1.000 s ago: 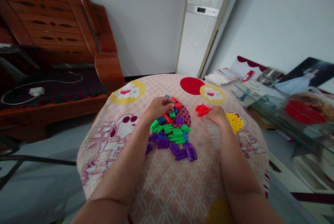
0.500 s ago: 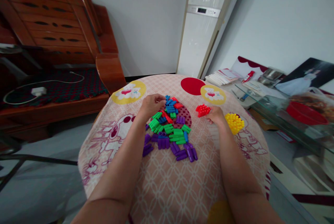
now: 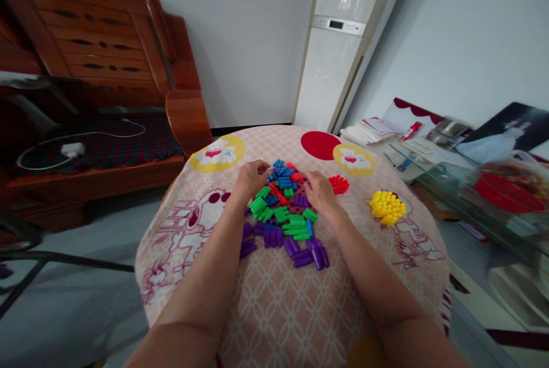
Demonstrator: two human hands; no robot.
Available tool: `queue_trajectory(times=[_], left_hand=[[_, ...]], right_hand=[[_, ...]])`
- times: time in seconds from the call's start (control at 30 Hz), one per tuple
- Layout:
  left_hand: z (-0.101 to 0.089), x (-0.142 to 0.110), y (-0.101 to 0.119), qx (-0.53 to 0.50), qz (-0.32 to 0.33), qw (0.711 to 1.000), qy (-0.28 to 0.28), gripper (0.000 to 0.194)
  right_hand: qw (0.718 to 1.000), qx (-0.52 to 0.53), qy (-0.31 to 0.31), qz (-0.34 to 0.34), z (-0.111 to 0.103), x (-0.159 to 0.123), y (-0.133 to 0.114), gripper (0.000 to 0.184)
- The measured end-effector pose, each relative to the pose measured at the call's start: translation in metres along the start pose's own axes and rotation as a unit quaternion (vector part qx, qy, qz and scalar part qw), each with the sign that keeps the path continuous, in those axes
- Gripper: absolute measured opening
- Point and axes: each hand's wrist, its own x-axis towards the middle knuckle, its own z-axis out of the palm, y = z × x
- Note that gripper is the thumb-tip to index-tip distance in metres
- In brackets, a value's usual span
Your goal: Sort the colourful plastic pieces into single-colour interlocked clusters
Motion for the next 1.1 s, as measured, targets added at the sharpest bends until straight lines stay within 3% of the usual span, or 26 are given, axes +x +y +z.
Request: queue_trajectory(times=[0.1, 0.2, 0.3, 0.4, 0.53, 0.63, 0.73, 0.83, 0.9, 1.0, 1.1], left_hand=[[0.0, -0.001, 0.0, -0.009, -0.01, 1.0, -0.009, 0.028], [0.001, -0.002, 0.0, -0.022, -0.016, 0.999, -0.016, 0.027], [0.0, -0.002, -0.002, -0.027, -0.023, 0.999, -0.017, 0.026], [-0.002, -0.002, -0.004, -0.026, -0.026, 0.999, -0.014, 0.025], [-0.002, -0.001, -0.005, -0.028, -0.027, 0.999, -0.009, 0.026], [-0.001, 0.0, -0.006, -0.03, -0.026, 0.999, -0.008, 0.026], [-0.002, 0.0, -0.005, -0.035, -0.026, 0.999, -0.011, 0.025], [-0.003, -0.001, -0.002, -0.028, -0.028, 0.999, -0.007, 0.025], [-0.003, -0.002, -0.001, -0.023, -0.026, 0.999, -0.006, 0.025], [-0.004, -0.003, 0.0, -0.027, -0.019, 0.999, -0.005, 0.026], [-0.004, -0.003, -0.001, -0.025, -0.018, 0.999, -0.009, 0.028]], right_hand=[[0.998, -0.039, -0.047, 0.02, 0.014, 0.013, -0.007, 0.043], [0.997, -0.051, -0.055, 0.029, 0.02, 0.025, -0.005, 0.037], [0.999, -0.025, -0.026, 0.02, 0.023, 0.028, -0.003, 0.025], [0.998, 0.04, 0.043, 0.032, 0.019, 0.023, 0.0, 0.016], [0.97, 0.189, 0.12, 0.096, -0.009, 0.013, 0.019, 0.008], [0.933, 0.296, 0.122, 0.166, -0.039, 0.002, 0.047, 0.013], [0.911, 0.328, 0.135, 0.212, -0.065, -0.01, 0.077, 0.019], [0.916, 0.307, 0.126, 0.225, -0.082, -0.023, 0.097, 0.019], [0.935, 0.257, 0.094, 0.227, -0.089, -0.03, 0.103, 0.015], [0.965, 0.113, 0.013, 0.238, -0.093, -0.034, 0.103, 0.005], [0.967, -0.035, -0.075, 0.24, -0.091, -0.034, 0.096, 0.004]])
